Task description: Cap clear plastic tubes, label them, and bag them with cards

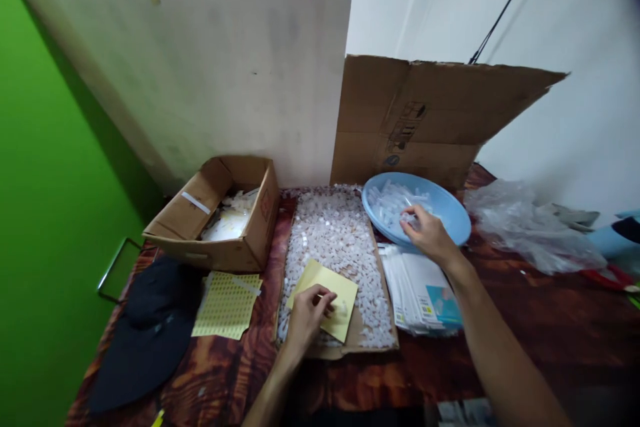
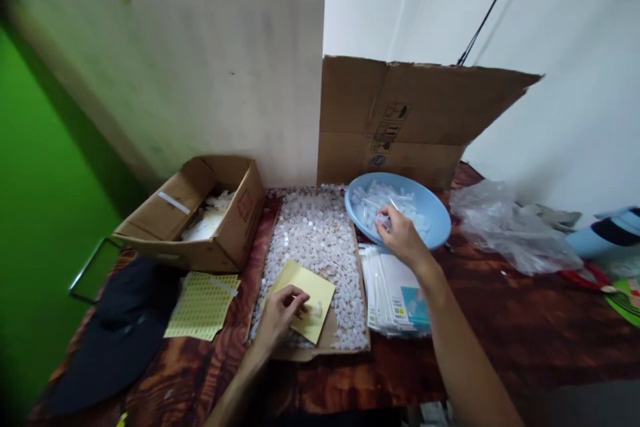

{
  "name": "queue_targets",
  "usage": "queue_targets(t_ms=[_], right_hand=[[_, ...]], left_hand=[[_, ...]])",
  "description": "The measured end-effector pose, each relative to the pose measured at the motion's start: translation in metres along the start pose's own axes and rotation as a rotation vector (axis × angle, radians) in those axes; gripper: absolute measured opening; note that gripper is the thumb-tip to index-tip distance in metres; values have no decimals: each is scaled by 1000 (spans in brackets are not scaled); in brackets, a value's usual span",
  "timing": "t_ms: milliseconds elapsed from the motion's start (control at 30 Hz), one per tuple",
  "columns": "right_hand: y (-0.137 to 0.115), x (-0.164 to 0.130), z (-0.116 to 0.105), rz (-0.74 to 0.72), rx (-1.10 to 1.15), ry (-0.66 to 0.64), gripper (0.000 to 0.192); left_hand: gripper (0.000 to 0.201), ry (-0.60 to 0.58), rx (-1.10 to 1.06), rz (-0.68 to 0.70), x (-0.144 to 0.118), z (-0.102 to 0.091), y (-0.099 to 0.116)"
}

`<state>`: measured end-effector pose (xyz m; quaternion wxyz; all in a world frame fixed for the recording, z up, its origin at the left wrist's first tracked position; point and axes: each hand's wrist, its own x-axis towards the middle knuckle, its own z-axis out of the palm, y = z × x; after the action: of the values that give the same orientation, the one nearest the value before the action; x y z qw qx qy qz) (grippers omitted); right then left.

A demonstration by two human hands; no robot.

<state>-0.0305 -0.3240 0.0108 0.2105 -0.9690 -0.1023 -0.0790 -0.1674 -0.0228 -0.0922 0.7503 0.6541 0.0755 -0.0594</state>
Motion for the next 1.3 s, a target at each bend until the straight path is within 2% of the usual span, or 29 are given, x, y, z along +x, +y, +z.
queue_targets(t_ms=[33, 100, 200, 300, 400, 500, 667, 800, 1000, 1167, 1300], right_hand=[[-16, -18, -1, -30, 209, 70, 25], [-49, -55, 3, -57, 564, 72, 22], [-97, -97, 25, 13, 918, -16, 20], [-125, -118, 57, 100, 1213, -176, 22], [-135, -125, 85, 125, 1230, -232, 25], [-135, -123, 99, 101, 1156, -199, 28], [-132, -114, 106, 27, 983, -174, 26], [-138, -112, 117, 57, 1081, -182, 23], [-153, -116, 130, 128, 1186, -79, 24], [-166, -120, 136, 97, 1154, 135, 21], [-175, -125, 140, 124, 1147, 228, 18]], left_hand=[[37, 15, -43, -22, 1, 1, -2], [44, 53, -120, -58, 4, 2, -4], [51, 99, -246, -118, 9, 1, -1], [55, 84, -342, -187, 11, -2, 10], [53, 26, -411, -246, 8, -4, 22], [51, -5, -467, -201, 4, -3, 32], [50, 84, -550, -13, -1, 2, 36], [53, 143, -609, 15, -2, 7, 38], [51, 187, -665, 65, -1, 16, 43], [51, 152, -735, 55, -2, 24, 42], [60, 152, -753, 51, -3, 29, 40]])
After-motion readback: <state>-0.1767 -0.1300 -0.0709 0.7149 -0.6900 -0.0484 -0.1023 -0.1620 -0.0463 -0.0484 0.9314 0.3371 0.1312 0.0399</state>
